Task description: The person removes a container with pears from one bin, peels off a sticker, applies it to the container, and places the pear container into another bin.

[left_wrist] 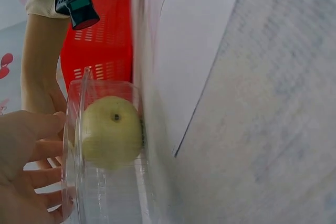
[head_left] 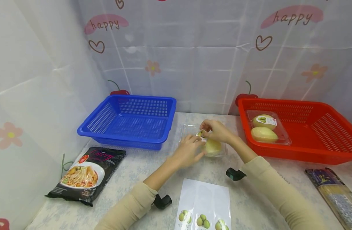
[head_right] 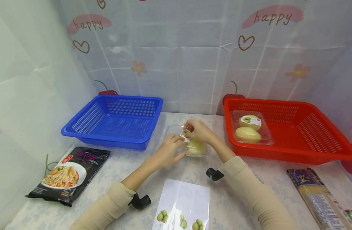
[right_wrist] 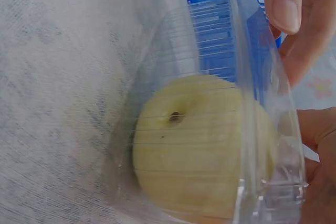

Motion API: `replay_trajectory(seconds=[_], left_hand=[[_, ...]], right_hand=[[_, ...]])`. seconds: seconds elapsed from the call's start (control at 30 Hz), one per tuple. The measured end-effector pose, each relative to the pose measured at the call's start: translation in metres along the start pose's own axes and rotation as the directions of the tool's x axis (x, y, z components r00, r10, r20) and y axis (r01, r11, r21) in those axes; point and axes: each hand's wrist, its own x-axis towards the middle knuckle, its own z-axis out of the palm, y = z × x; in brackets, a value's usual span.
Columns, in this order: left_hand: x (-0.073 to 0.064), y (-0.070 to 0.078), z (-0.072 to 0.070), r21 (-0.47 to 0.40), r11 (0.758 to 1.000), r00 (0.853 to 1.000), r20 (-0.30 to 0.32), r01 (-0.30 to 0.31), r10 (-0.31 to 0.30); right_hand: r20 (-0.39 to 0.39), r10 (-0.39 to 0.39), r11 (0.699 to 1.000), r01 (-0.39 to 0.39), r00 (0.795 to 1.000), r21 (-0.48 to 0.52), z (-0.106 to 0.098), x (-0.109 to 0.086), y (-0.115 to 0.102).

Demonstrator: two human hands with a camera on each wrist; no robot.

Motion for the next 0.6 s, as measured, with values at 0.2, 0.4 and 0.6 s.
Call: replay_trajectory(seconds=[0.2, 0.4, 0.6], left_hand=[[-0.009, 0.001, 0.002, 0.083, 0.996, 0.998, 0.037, -0.044, 0.041], [-0.018, 0.003, 0.006, 0.129, 0.990, 0.996, 0.081, -0.058, 0.048], [-0.020, 0.005, 0.007, 0.152, 0.987, 0.998, 0.057, -0.046, 0.038]], right_hand=[[-0.084, 0.002, 1.000, -0.003, 0.996, -0.006, 0.008, -0.005, 0.001], [-0.157, 0.031, 0.991, -0.051, 0.987, -0.125, 0.017, -0.010, 0.002], [-0.138, 0.212, 0.951, -0.237, 0.968, -0.201, 0.017, -0.010, 0.004]])
